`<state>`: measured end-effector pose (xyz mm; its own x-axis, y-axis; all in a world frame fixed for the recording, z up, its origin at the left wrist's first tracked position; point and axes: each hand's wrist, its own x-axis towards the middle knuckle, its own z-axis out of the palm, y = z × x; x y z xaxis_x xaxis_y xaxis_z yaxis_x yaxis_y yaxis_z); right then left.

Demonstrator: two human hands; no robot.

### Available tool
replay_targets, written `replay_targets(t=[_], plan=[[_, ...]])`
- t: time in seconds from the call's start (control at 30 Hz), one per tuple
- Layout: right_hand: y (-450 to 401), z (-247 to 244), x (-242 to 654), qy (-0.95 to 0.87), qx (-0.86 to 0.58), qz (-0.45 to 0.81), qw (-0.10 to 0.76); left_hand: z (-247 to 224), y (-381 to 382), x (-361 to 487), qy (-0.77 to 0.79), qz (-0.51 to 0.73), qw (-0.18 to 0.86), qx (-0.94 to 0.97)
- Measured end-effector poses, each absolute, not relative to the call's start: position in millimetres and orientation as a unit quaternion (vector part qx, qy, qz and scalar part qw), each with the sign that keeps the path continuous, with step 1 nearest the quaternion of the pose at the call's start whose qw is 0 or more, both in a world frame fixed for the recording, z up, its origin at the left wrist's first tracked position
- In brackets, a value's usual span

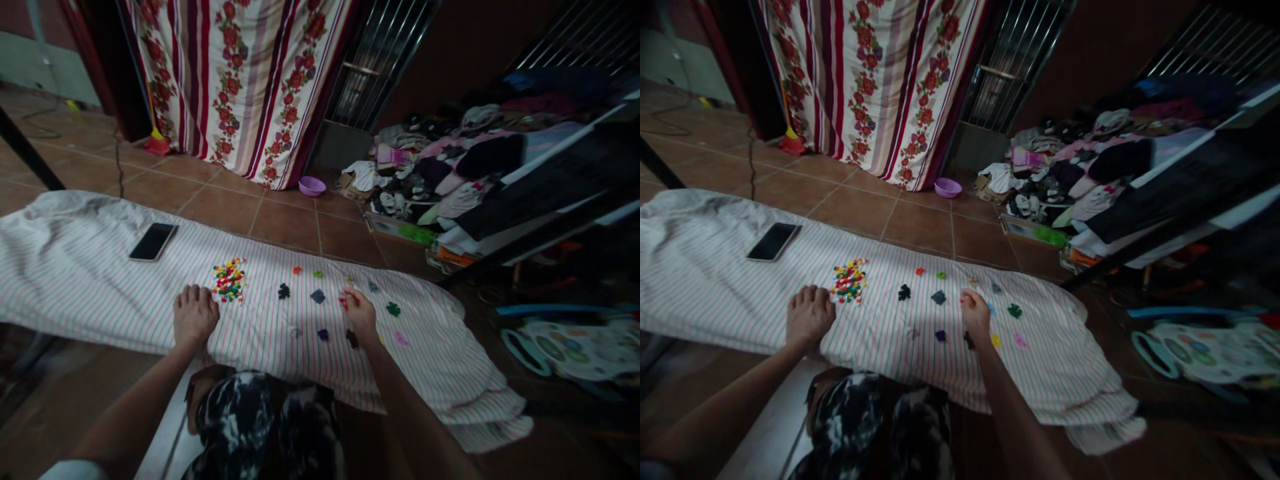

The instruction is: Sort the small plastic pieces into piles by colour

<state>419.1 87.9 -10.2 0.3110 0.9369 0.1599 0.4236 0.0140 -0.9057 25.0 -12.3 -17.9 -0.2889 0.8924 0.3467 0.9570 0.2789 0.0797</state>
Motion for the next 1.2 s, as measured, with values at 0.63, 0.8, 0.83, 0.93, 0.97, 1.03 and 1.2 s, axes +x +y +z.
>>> replay_targets(t=[0.63, 0.8, 0.83, 0.93, 0.97, 1.03, 1.2], plan=[[48.3, -22.4, 211.1, -0.788, -0.456, 0.275, 0.308, -19.0, -12.1, 25.0, -0.789, -0.155, 0.116, -0.582], [48.5, -26.5, 191.1, -0.813, -0.453, 0.253, 0.263, -17.5, -12.5, 25.1, -0.788, -0.16, 0.108, -0.584], [48.3, -27.1, 189.0, -0.814, -0.46, 0.244, 0.257, -17.3, -12.5, 25.0, -0.788, -0.162, 0.105, -0.585], [46.2, -28.0, 185.0, -0.813, -0.482, 0.221, 0.241, -17.4, -12.6, 24.8, -0.788, -0.163, 0.105, -0.584], [44.9, -28.0, 184.1, -0.813, -0.488, 0.215, 0.235, -17.5, -12.6, 24.7, -0.788, -0.163, 0.107, -0.584], [41.2, -28.2, 182.6, -0.814, -0.495, 0.203, 0.228, -17.6, -12.9, 24.5, -0.786, -0.161, 0.112, -0.586], [29.7, -31.7, 176.5, -0.806, -0.508, 0.174, 0.247, -17.6, -13.3, 24.5, -0.785, -0.156, 0.112, -0.589]])
